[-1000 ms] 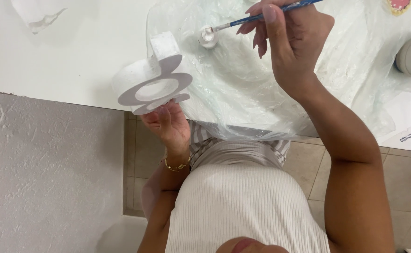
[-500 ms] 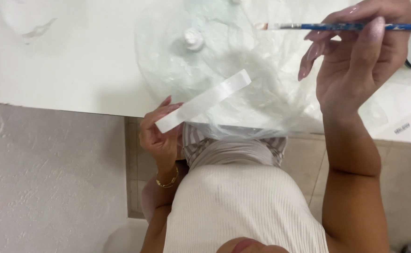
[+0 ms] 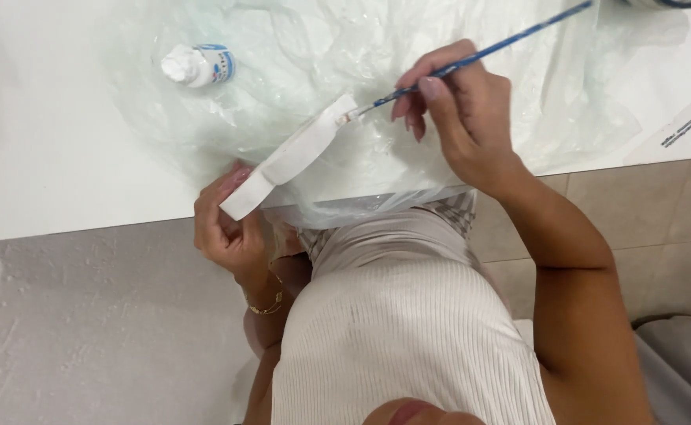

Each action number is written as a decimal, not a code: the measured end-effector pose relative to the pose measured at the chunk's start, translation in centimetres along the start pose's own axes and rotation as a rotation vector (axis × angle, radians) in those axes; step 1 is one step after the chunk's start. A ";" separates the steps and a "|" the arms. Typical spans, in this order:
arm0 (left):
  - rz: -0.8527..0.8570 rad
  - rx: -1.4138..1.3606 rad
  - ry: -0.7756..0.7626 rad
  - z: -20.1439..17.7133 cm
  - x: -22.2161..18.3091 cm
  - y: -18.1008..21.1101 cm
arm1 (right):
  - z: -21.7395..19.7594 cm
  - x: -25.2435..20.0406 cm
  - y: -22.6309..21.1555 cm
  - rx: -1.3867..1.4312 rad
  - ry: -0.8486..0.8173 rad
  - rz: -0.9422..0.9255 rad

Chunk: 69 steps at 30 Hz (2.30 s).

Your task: Applying white paint to a 3D decorative letter using a paint tube and a brush.

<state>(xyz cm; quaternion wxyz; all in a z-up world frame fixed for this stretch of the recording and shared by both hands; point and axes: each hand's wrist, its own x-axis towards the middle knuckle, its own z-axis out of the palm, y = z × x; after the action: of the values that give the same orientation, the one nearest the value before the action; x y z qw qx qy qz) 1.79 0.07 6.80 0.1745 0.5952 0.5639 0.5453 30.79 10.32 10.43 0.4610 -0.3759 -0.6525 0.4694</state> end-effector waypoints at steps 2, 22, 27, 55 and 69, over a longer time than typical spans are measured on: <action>0.005 0.005 -0.020 0.0 0.1 0.2 | 0.1 0.0 -0.4 -0.037 0.000 0.034; 0.002 0.034 0.023 0.1 -0.4 -0.7 | -0.6 1.9 0.0 -0.280 -0.048 -0.071; 0.024 0.041 0.014 0.1 -0.3 -0.6 | 0.1 1.9 0.7 -0.279 -0.093 -0.109; 0.033 0.065 0.034 0.0 -0.8 -1.2 | 1.0 -2.4 -0.4 -0.086 -0.024 -0.229; 0.022 0.041 0.041 0.1 -0.8 -1.1 | 0.0 0.7 -0.6 -0.206 -0.029 0.009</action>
<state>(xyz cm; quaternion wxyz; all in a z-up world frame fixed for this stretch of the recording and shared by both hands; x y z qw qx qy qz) 1.53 -0.22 5.49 0.1447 0.5936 0.5718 0.5475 30.54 10.82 11.18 0.4080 -0.4176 -0.7023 0.4074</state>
